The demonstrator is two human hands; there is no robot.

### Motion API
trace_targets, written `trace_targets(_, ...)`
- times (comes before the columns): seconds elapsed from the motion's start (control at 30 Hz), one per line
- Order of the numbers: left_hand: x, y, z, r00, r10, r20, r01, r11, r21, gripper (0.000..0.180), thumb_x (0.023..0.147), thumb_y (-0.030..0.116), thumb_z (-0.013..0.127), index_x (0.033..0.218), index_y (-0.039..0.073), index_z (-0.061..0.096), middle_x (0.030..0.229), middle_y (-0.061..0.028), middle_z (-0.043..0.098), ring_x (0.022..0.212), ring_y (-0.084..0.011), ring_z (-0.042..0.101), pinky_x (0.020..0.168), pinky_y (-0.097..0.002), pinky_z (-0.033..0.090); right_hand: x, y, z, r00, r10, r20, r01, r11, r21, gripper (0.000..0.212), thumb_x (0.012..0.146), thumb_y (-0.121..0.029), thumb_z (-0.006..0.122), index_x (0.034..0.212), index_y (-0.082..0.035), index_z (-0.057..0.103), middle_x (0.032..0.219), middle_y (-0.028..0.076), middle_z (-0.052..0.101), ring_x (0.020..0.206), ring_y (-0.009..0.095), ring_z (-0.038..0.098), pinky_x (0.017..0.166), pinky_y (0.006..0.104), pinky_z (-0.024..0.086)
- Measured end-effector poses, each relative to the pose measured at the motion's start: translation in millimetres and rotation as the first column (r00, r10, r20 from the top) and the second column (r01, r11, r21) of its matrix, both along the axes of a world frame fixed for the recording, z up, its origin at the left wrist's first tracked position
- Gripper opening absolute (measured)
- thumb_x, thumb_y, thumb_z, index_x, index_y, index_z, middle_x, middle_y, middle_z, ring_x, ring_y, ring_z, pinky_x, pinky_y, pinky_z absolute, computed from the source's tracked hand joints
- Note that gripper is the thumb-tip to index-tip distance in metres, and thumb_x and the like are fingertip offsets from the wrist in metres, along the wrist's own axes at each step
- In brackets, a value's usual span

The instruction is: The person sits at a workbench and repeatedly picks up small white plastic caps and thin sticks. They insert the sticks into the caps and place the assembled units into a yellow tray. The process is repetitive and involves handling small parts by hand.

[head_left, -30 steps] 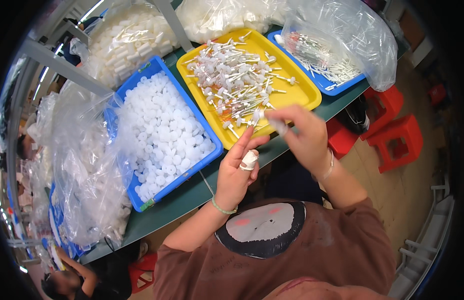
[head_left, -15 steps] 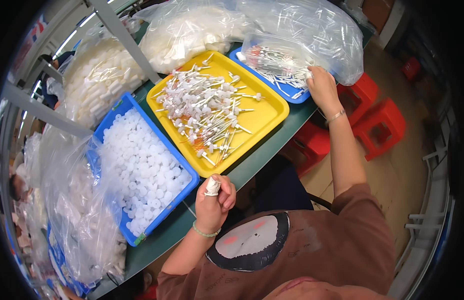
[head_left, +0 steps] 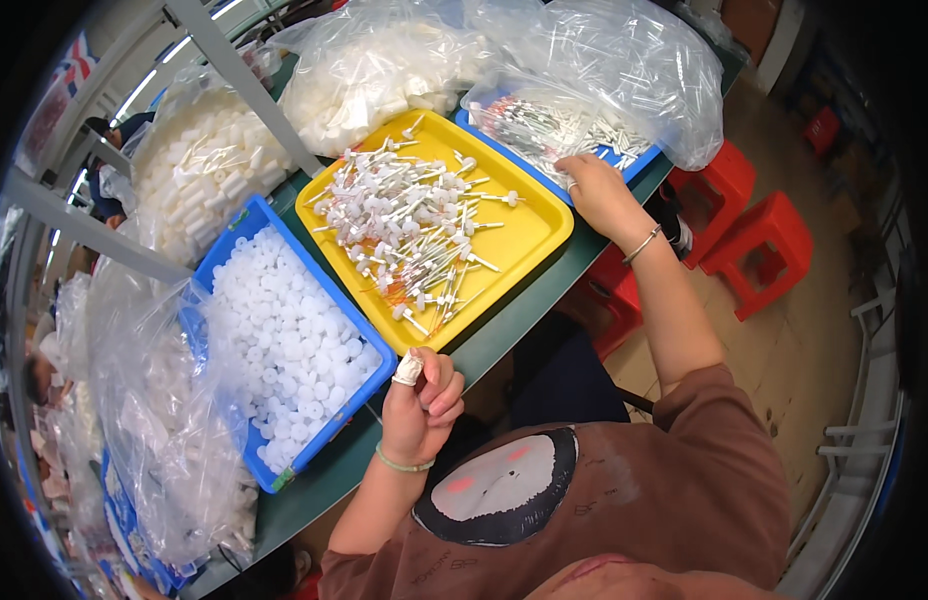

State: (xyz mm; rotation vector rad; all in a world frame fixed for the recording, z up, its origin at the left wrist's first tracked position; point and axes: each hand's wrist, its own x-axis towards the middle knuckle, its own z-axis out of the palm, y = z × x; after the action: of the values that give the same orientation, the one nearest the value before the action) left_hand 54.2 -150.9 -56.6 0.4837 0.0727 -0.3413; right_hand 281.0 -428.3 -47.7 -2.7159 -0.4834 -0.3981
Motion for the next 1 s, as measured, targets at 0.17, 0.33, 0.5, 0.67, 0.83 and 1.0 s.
trace_targets(0.17, -1.5, 1.6, 3.4, 0.982, -0.137, -0.127, 0.065, 0.889, -0.453, 0.022, 0.096, 0.022, 0.048, 0.092, 0.001, 0.052, 0.091, -0.0090, 0.049, 0.088, -0.0167, 0.048, 0.064, -0.0233, 0.047, -5.5, -18.9, 9.7, 0.993, 0.091, 0.079, -0.108, 0.962, 0.252, 0.031, 0.080, -0.001, 0.050, 0.108, 0.001, 0.063, 0.110, 0.020, 0.062, 0.104, 0.034, 0.059, 0.095, 0.0366, 0.044)
trace_targets(0.33, -9.9, -5.6, 15.0, 0.962, -0.063, -0.266, -0.038, 0.933, -0.357, 0.035, 0.092, 0.013, 0.048, 0.120, -0.007, 0.051, 0.125, -0.0218, 0.048, 0.123, -0.0340, 0.040, 0.096, -0.0387, 0.050, -14.8, -36.3, 24.3, 1.000, 0.023, 0.011, -0.025, 0.964, 0.264, 0.030, 0.079, 0.000, 0.054, 0.107, 0.000, 0.065, 0.103, 0.017, 0.066, 0.096, 0.028, 0.064, 0.088, 0.0325, 0.048)
trace_targets(0.5, -9.9, -2.3, 10.2, 0.924, -0.165, -0.344, 0.012, 0.914, -0.405, 0.029, 0.096, 0.006, 0.042, 0.122, -0.001, 0.050, 0.120, -0.0151, 0.049, 0.089, -0.0159, 0.053, 0.066, -0.0235, 0.052, -7.4, -24.8, 19.4, 0.997, 0.072, -0.019, -0.066, 0.972, 0.228, 0.024, 0.076, -0.005, 0.059, 0.099, -0.002, 0.068, 0.094, 0.017, 0.068, 0.088, 0.031, 0.065, 0.079, 0.0362, 0.050)
trace_targets(0.67, -12.9, 3.5, -1.4, 0.983, -0.101, -0.155, 0.073, 0.982, -0.177, 0.032, 0.099, 0.016, 0.042, 0.127, 0.001, 0.046, 0.094, -0.0030, 0.047, 0.057, -0.0054, 0.033, 0.041, -0.0151, 0.028, -10.8, -14.8, 20.1, 0.994, 0.047, 0.097, -0.070, 0.964, 0.257, 0.020, 0.075, -0.005, 0.060, 0.092, -0.005, 0.070, 0.088, 0.015, 0.069, 0.085, 0.031, 0.066, 0.079, 0.0362, 0.050)
trace_targets(0.83, -4.6, -0.2, 20.3, 0.989, -0.093, -0.117, 0.104, 0.990, 0.095, 0.038, 0.099, 0.022, 0.042, 0.130, 0.000, 0.044, 0.085, -0.0012, 0.044, 0.055, -0.0042, 0.033, 0.040, -0.0146, 0.026, -12.2, -16.8, 10.7, 0.985, 0.079, 0.155, -0.111, 0.972, 0.208, 0.021, 0.076, -0.004, 0.059, 0.094, -0.005, 0.069, 0.092, 0.014, 0.068, 0.087, 0.031, 0.065, 0.080, 0.0365, 0.050)
trace_targets(1.0, -1.7, 8.6, 5.9, 0.994, -0.087, 0.062, 0.079, 0.990, 0.120, 0.034, 0.100, 0.020, 0.041, 0.126, -0.001, 0.046, 0.083, -0.0007, 0.044, 0.054, -0.0021, 0.031, 0.040, -0.0136, 0.024, -19.2, -9.3, 17.4, 0.971, 0.063, 0.229, -0.083, 0.994, 0.077, 0.023, 0.076, -0.005, 0.060, 0.097, -0.005, 0.069, 0.097, 0.015, 0.068, 0.094, 0.032, 0.062, 0.085, 0.0375, 0.048)
